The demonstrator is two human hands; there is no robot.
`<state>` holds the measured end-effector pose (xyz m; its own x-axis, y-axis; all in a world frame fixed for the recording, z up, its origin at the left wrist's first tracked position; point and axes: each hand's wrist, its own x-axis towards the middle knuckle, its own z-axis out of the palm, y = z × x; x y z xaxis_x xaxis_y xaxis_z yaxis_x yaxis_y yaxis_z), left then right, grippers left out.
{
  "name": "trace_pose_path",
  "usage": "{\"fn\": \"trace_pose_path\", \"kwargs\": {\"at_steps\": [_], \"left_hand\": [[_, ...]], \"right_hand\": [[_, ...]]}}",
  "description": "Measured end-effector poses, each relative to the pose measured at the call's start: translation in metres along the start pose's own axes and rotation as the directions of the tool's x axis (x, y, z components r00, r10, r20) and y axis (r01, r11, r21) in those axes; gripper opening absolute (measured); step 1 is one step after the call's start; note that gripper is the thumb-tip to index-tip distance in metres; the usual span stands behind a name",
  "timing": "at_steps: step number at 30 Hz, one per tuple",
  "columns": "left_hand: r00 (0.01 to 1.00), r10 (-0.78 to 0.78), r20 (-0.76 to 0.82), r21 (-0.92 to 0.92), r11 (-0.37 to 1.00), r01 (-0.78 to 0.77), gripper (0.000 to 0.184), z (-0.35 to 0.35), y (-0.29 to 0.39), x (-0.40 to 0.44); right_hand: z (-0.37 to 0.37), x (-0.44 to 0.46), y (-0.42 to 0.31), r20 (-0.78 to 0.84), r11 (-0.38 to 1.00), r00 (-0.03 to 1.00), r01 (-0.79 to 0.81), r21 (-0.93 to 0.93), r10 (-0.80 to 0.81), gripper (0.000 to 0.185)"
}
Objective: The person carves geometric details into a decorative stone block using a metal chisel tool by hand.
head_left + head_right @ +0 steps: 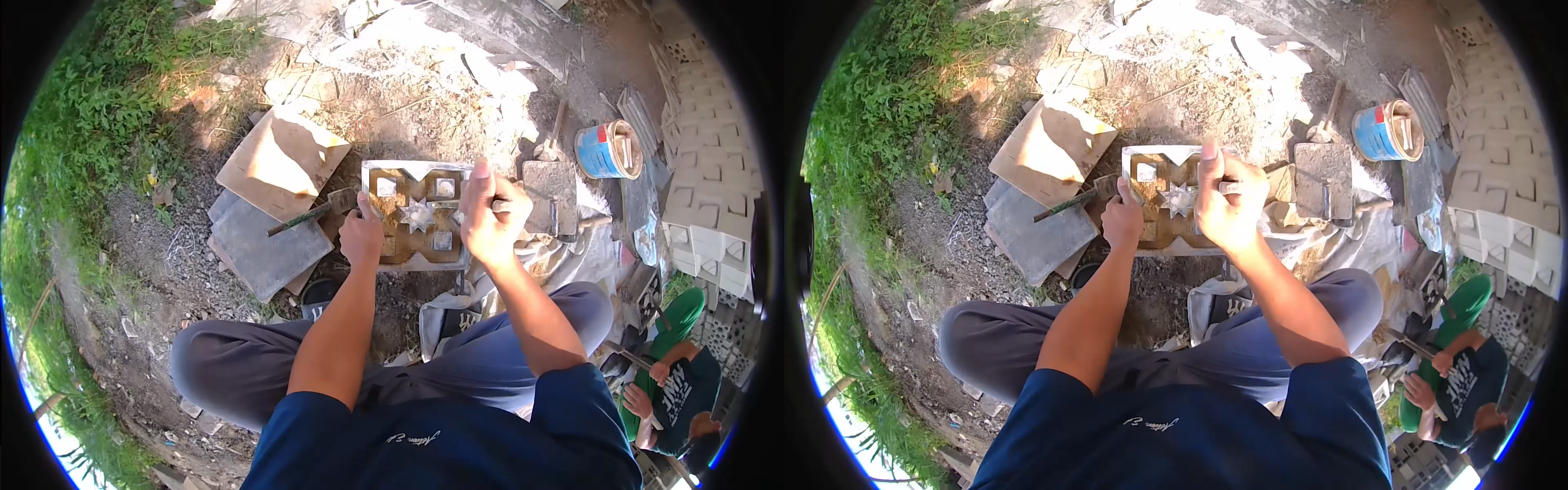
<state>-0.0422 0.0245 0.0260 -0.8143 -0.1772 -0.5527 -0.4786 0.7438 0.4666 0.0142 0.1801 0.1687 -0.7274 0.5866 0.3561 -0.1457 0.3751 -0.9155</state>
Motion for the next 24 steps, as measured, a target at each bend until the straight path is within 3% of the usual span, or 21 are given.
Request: {"fn": "trace_pose_path", "kwargs": {"at_steps": [5, 10, 16, 24], "left_hand": [[0.999, -0.032, -0.005, 0.068, 0.997, 0.033, 0.075, 0.001, 0.001, 0.003], [0.999, -0.032, -0.02, 0.08, 0.996, 0.034, 0.074, 0.011, 0.001, 0.011], [1.0, -0.009, -0.02, 0.136, 0.991, 0.012, 0.073, 0.019, -0.009, 0.016], [0.999, -0.029, 0.027, 0.14, 0.99, 0.025, 0.07, 0.013, -0.003, 0.014]], "right_hand": [[-0.007, 0.016, -0.019, 0.035, 0.936, 0.962, -0.273, 0.22, 0.272, 0.048], [-0.021, 0.046, -0.062, 0.049, 0.845, 0.99, -0.137, 0.516, 0.13, 0.053], [-0.021, 0.058, -0.033, 0.277, 0.832, 0.957, -0.227, 0.507, 0.092, 0.068], [-0.009, 0.05, -0.019, 0.182, 0.802, 0.976, -0.206, 0.56, 0.123, 0.066]]}}
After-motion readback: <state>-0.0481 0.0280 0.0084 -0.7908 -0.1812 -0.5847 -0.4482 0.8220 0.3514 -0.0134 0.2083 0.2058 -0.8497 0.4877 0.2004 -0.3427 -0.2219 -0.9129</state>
